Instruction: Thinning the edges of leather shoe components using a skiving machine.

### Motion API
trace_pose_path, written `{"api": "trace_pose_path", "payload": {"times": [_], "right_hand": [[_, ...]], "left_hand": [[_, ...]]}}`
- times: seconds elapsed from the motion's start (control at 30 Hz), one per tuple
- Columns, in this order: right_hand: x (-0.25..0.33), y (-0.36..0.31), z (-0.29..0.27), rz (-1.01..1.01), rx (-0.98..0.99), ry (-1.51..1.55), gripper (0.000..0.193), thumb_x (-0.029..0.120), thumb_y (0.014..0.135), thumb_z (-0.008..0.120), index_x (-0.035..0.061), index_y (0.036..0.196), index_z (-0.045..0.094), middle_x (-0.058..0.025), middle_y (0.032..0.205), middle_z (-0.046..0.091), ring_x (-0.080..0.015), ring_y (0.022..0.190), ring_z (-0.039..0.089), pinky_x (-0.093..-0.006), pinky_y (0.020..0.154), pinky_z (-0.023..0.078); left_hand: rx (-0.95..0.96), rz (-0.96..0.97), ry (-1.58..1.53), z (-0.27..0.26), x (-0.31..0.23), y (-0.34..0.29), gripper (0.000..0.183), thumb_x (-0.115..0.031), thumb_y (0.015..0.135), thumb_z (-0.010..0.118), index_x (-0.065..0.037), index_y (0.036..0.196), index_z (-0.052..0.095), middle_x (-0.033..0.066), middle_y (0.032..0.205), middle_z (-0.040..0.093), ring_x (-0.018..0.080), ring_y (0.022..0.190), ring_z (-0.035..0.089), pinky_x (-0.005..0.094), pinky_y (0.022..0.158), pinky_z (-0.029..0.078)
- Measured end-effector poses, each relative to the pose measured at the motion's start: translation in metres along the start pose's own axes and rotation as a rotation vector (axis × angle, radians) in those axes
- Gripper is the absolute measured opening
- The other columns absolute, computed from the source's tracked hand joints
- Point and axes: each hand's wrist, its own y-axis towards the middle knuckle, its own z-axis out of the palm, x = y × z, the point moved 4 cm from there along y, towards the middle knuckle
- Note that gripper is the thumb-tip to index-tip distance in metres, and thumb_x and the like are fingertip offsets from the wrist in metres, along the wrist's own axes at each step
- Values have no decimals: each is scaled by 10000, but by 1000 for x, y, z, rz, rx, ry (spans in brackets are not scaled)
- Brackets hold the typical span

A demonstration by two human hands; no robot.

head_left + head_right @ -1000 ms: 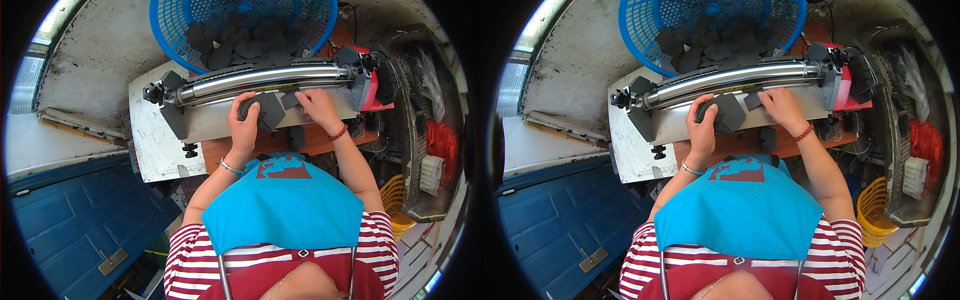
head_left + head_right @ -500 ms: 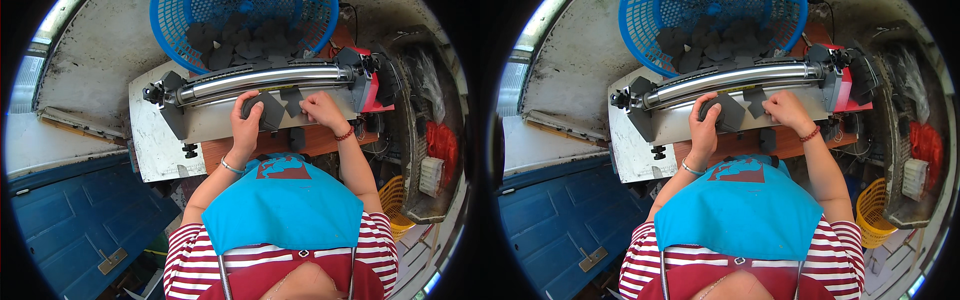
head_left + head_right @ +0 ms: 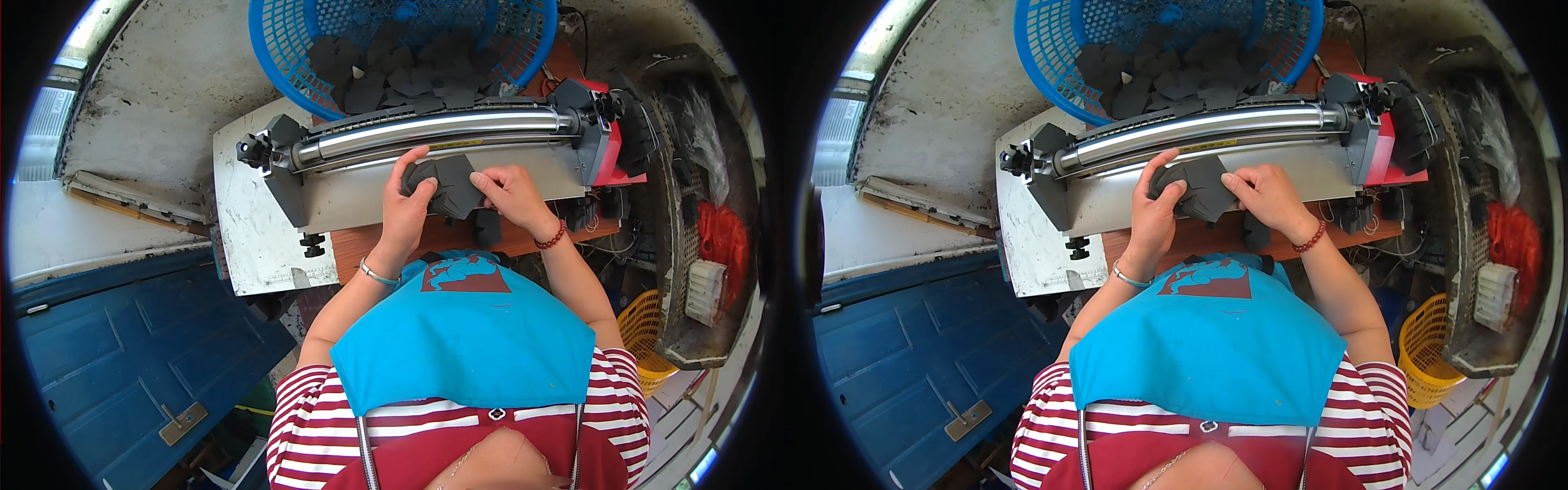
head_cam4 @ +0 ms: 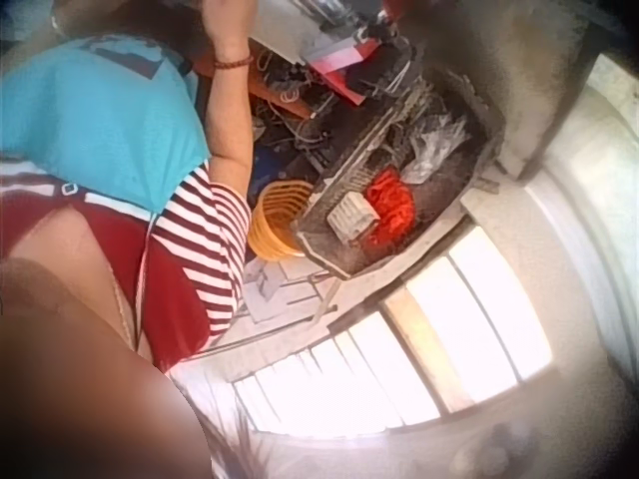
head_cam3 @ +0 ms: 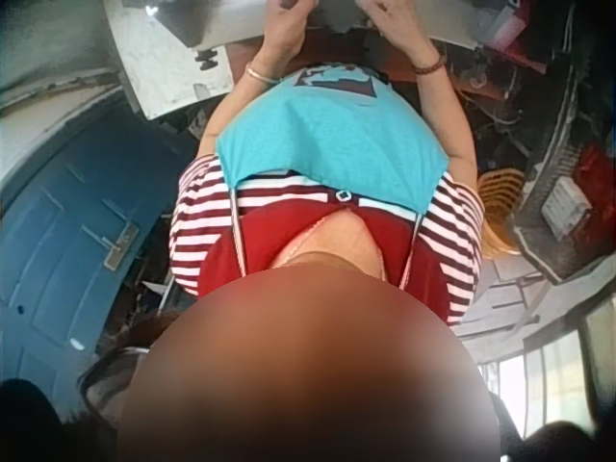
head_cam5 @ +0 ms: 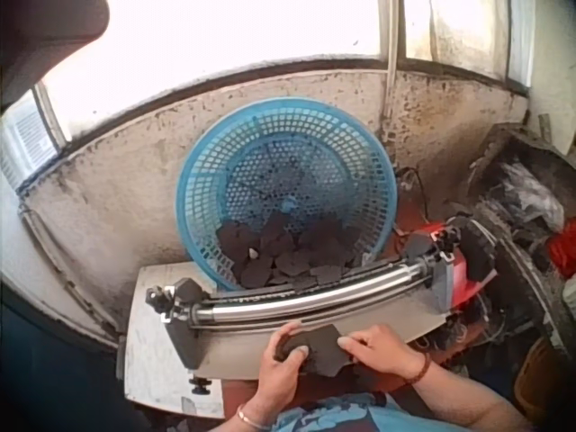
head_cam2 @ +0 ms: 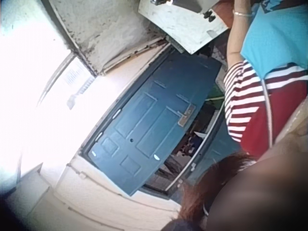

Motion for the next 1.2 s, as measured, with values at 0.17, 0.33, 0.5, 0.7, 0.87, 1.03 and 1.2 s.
{"api": "trace_pose_path", "payload": {"times": [0.17,0.33,0.5,0.7,0.87,1.03,1.2], "right_hand": [[-22,5,-25,86,-59,-234,410,316,954,545,8,700,636,-29,504,563,-101,437,537,-260,415,403],[-19,28,-27,77,-276,-376,417,340,940,554,-1,712,631,-51,522,583,-138,466,575,-287,473,440],[-4,9,3,-97,-123,-29,405,378,917,622,-22,857,637,-38,687,628,-85,547,559,-257,496,439],[2,-6,22,113,89,435,301,320,891,667,27,961,659,-32,729,649,-80,529,541,-222,490,429],[1,-18,35,160,222,1033,268,309,924,637,44,957,654,3,721,625,-30,504,501,-169,442,384],[2,-18,26,166,109,659,254,285,931,629,33,919,652,4,701,612,-28,505,500,-176,438,389],[29,-30,17,-66,-246,262,213,215,922,633,4,950,655,3,666,600,-37,522,493,-189,472,413]], "left_hand": [[9,25,56,-1,-4,-1,434,17,910,531,-61,1330,457,100,1135,606,135,1000,595,273,879,510],[36,6,68,5,0,-1,463,20,910,525,-60,1356,427,116,1184,602,153,1048,589,285,918,497],[92,-73,-42,12,-4,-1,528,30,893,494,-46,1403,379,143,1245,572,192,1101,574,316,946,488],[178,-242,-237,21,-16,1,519,-34,882,537,9,1380,398,151,1267,555,216,1158,543,352,987,459],[291,-336,-373,27,-11,-6,464,-107,884,606,8,1315,479,107,1179,590,193,1091,568,330,959,469],[144,393,668,21,-22,0,297,-91,868,652,-20,1154,623,79,977,584,186,874,600,312,791,485],[-17,582,722,21,-16,2,271,-77,876,646,-17,1139,622,75,950,580,174,835,591,284,775,476]]}}
